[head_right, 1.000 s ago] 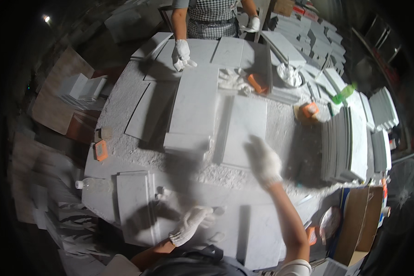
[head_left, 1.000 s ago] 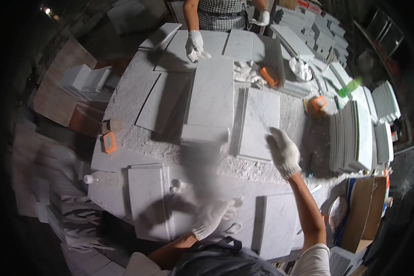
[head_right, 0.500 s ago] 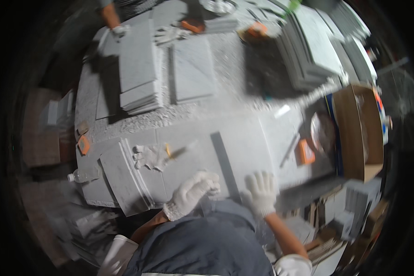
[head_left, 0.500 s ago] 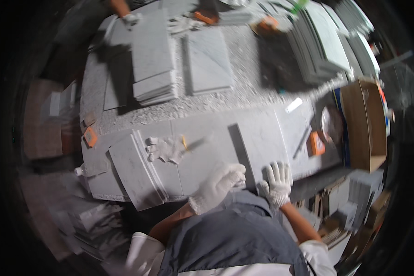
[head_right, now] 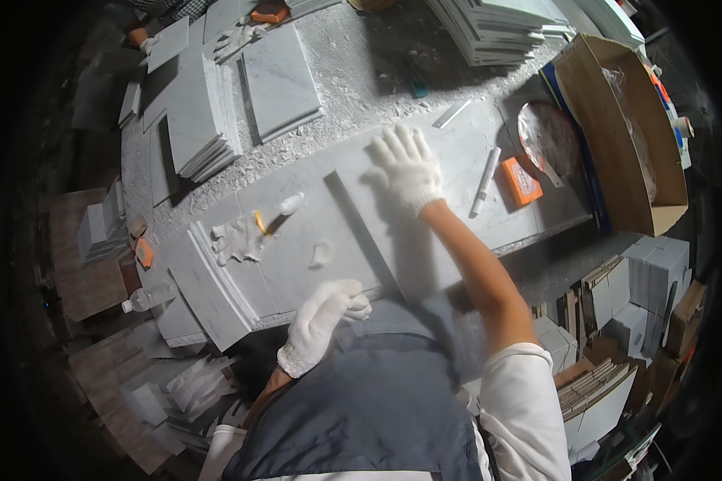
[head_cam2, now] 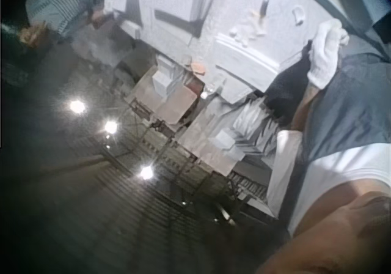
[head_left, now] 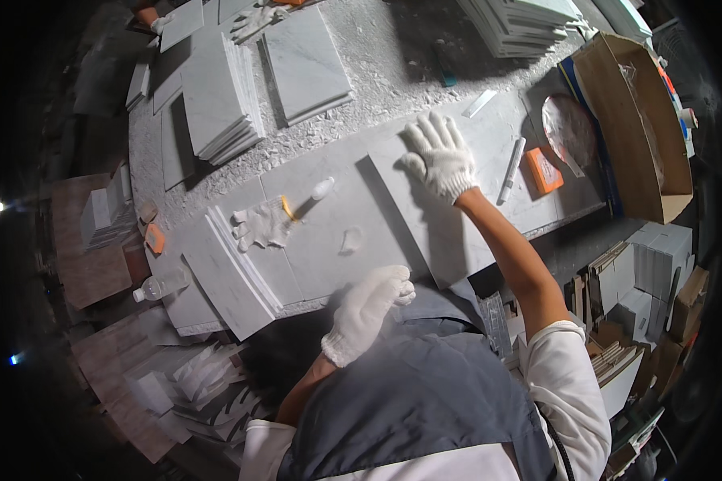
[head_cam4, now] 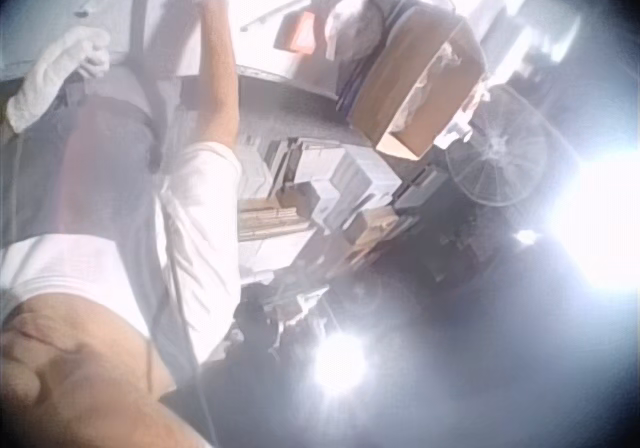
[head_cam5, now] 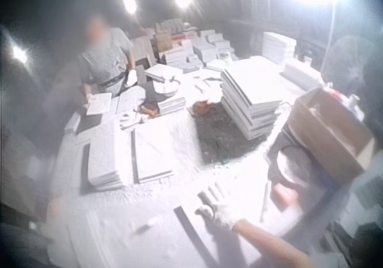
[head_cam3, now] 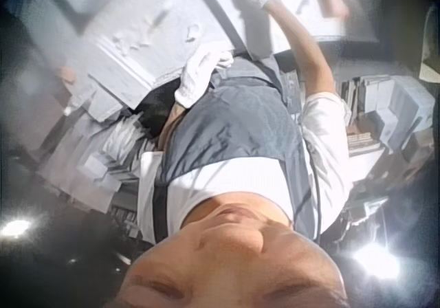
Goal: The person repeatedly picks up white stone tiles, wipes their surfaces with gloved hands, and uses a metal scraper to remove residue from edges and faces. The person stacks finished tiles on the workbench and continues the cycle with new tiles.
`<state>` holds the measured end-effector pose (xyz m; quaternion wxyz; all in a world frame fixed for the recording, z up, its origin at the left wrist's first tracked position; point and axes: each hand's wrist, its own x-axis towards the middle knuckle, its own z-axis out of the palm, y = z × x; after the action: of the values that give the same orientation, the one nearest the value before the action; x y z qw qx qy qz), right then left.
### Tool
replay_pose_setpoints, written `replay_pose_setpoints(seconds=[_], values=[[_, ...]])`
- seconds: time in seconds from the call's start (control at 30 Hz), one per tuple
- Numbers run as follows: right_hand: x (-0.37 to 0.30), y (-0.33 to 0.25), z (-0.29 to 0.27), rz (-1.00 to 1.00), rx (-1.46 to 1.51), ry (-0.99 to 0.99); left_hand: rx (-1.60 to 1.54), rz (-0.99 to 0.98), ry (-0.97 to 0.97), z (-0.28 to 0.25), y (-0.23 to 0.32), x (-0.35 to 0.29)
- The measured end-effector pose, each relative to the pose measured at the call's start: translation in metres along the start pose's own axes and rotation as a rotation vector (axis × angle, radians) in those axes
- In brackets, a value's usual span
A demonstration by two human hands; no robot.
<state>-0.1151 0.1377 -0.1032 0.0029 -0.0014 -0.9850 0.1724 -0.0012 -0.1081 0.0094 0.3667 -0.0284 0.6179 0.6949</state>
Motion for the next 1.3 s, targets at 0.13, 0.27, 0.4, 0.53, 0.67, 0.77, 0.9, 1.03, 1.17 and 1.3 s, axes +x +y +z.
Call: replay_pose_setpoints(seconds=[0.13,0.27,0.4,0.53,0.67,0.77,0.9,1.03,1.17,1.3], values=[[-0.083,-0.020,0.006,-0.295,0.040,-0.070,0.011,-0.031,-0.011,0.004,-0.012,0.003],[-0.169,-0.010,-0.002,-0.273,0.216,0.060,0.139,-0.083,0.005,0.002,-0.021,0.019],[-0.228,0.022,-0.010,-0.079,0.014,0.103,0.221,-0.193,0.039,-0.004,-0.033,0.036],[-0.281,0.041,0.012,0.282,0.073,0.304,0.205,-0.285,0.034,-0.007,-0.049,0.046],[-0.321,0.034,0.048,0.760,0.605,0.361,0.197,-0.327,0.035,-0.008,-0.068,0.052],[-0.329,0.030,0.067,0.898,0.930,0.382,0.203,-0.351,0.029,-0.007,-0.079,0.057],[-0.322,0.029,0.072,0.881,1.040,0.378,0.201,-0.370,0.013,-0.007,-0.089,0.062],[-0.305,0.030,0.067,0.852,1.072,0.444,0.202,-0.395,-0.002,-0.008,-0.096,0.064],[-0.291,0.026,0.050,0.723,0.782,0.348,0.220,-0.375,0.030,-0.008,-0.104,0.065],[-0.291,0.020,0.009,0.255,0.470,-0.084,0.183,-0.402,0.028,-0.007,-0.105,0.065]])
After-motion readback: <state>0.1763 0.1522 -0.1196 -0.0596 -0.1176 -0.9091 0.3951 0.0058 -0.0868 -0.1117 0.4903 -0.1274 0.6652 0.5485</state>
